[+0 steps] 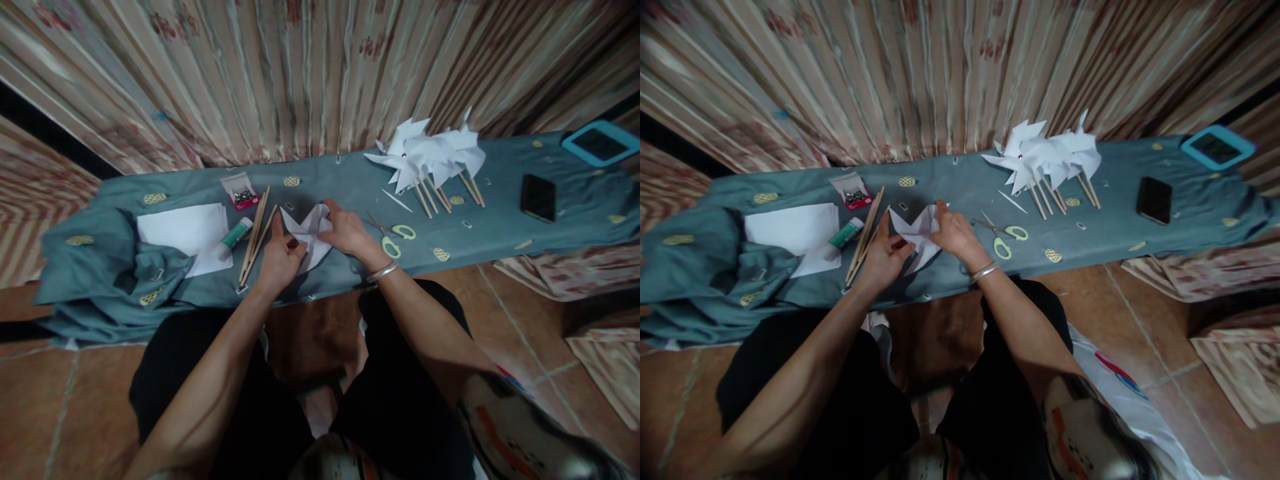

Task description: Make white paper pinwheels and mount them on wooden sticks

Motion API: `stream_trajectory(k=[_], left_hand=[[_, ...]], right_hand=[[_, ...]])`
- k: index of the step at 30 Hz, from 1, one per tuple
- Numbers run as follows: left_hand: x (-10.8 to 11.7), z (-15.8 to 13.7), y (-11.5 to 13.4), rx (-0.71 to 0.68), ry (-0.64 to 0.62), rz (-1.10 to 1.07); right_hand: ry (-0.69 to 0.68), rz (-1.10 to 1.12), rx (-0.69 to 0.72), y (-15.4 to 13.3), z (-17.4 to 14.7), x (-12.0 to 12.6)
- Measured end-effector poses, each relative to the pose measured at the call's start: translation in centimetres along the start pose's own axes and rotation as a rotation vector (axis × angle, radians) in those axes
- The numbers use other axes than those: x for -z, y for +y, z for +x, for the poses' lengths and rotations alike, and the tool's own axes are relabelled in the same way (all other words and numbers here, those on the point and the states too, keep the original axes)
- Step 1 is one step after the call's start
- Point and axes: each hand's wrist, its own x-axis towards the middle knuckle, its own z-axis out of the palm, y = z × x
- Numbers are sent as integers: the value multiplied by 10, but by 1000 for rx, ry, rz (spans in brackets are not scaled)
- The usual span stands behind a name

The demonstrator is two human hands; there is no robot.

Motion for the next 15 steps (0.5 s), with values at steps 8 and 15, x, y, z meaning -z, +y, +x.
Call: stream_trajectory(k=[8, 15], left_hand=[[-9, 15, 10, 6, 74, 279], [-19, 18, 7, -66, 206, 236]], right_hand=[[11, 112, 5, 7, -1, -4], [45, 173, -4, 9, -3, -9]])
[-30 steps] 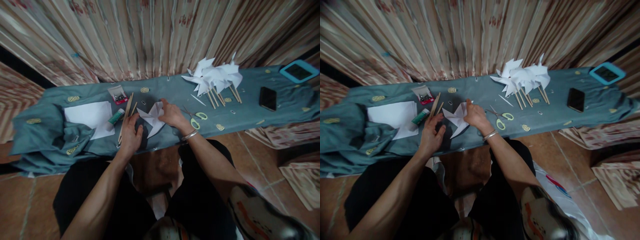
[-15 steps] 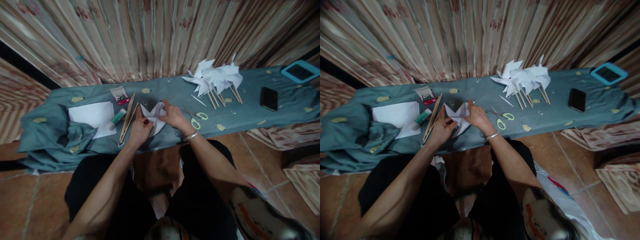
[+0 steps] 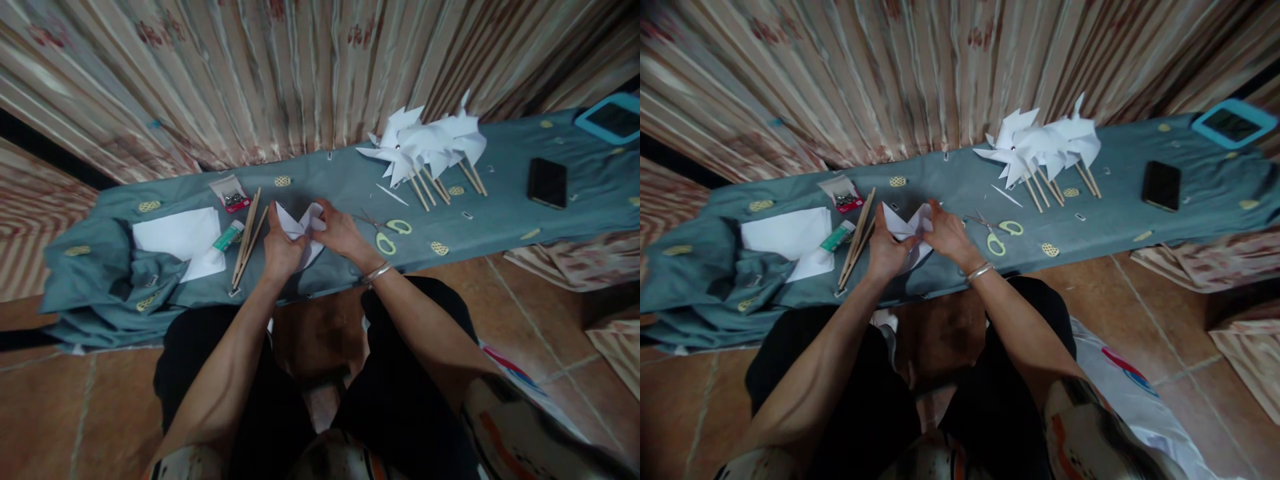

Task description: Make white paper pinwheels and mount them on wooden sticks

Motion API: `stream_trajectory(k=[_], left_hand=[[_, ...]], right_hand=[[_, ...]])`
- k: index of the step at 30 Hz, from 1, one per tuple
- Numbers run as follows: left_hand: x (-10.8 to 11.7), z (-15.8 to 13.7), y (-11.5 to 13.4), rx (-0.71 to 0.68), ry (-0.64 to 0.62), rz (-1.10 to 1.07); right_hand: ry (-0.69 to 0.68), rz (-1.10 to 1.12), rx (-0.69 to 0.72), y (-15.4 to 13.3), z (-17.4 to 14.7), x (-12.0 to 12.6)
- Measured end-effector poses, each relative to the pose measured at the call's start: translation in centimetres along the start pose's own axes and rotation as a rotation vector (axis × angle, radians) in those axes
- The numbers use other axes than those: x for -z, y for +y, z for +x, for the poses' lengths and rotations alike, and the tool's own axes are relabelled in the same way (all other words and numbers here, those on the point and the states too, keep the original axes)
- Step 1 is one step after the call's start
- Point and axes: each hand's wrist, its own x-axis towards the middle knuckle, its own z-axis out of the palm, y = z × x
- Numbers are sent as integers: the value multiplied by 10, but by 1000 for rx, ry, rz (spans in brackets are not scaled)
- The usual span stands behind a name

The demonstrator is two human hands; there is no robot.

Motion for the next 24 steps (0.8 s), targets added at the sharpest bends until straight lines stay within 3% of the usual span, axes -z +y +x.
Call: stream_trajectory(k=[15, 24], left_hand=[[-2, 3, 6, 5, 34, -43], [-3, 5, 4, -33, 70, -231]], right_hand=[[67, 113, -26, 0, -4, -3], [122, 177, -12, -4, -12, 9]])
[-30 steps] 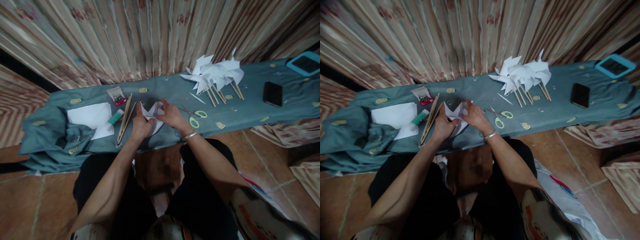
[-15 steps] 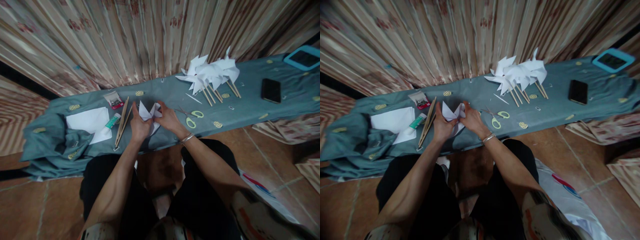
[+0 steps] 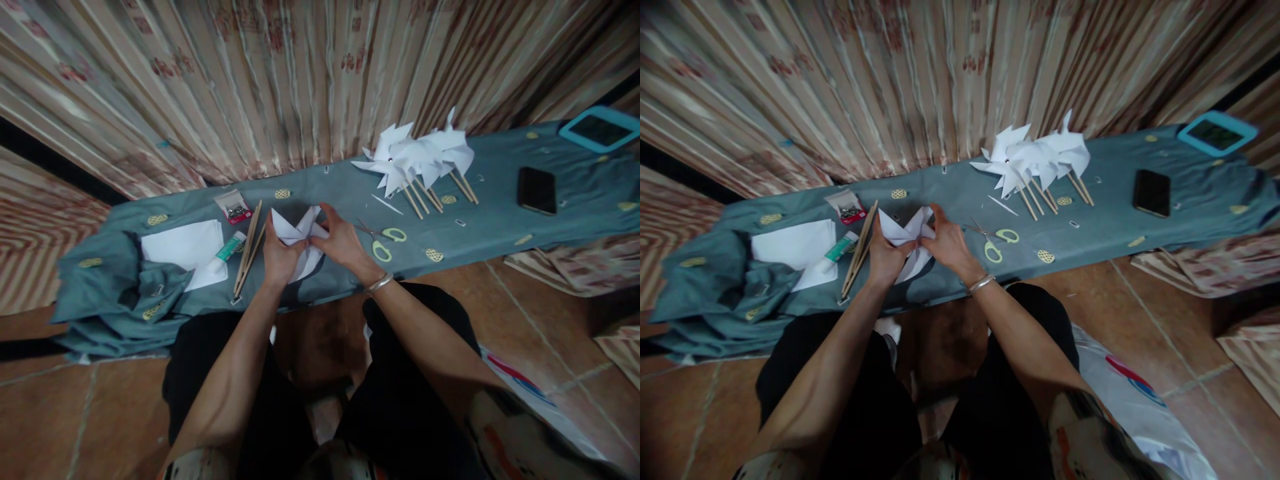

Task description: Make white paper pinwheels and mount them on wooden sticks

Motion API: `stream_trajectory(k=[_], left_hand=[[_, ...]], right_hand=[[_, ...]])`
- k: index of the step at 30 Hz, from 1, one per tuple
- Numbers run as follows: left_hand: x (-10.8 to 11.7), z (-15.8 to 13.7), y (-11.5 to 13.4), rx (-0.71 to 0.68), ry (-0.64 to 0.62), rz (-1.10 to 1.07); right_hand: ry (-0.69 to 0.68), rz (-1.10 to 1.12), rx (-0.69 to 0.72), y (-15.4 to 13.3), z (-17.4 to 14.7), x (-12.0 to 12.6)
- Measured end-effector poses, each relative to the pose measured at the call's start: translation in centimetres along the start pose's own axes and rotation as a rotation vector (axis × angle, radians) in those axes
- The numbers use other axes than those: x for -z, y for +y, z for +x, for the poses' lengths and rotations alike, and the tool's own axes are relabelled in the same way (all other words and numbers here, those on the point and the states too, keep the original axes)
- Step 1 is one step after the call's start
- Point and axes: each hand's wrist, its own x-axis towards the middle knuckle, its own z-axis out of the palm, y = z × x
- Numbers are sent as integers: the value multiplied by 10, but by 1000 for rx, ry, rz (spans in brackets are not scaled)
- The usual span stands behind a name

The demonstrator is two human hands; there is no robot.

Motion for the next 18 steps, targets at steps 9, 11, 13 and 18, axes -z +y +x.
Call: stream_trajectory(k=[9, 11, 13, 18], left_hand=[[7, -5, 12, -5, 53, -94], [11, -8, 19, -22, 63, -110], [16, -11, 26, -31, 55, -129], [25, -19, 27, -98, -4, -130]], right_hand=[[82, 89, 7, -12, -15, 16], [98, 142, 3, -11, -16, 17], [80, 242, -2, -8, -17, 16], [-8, 577, -73, -5, -21, 13]])
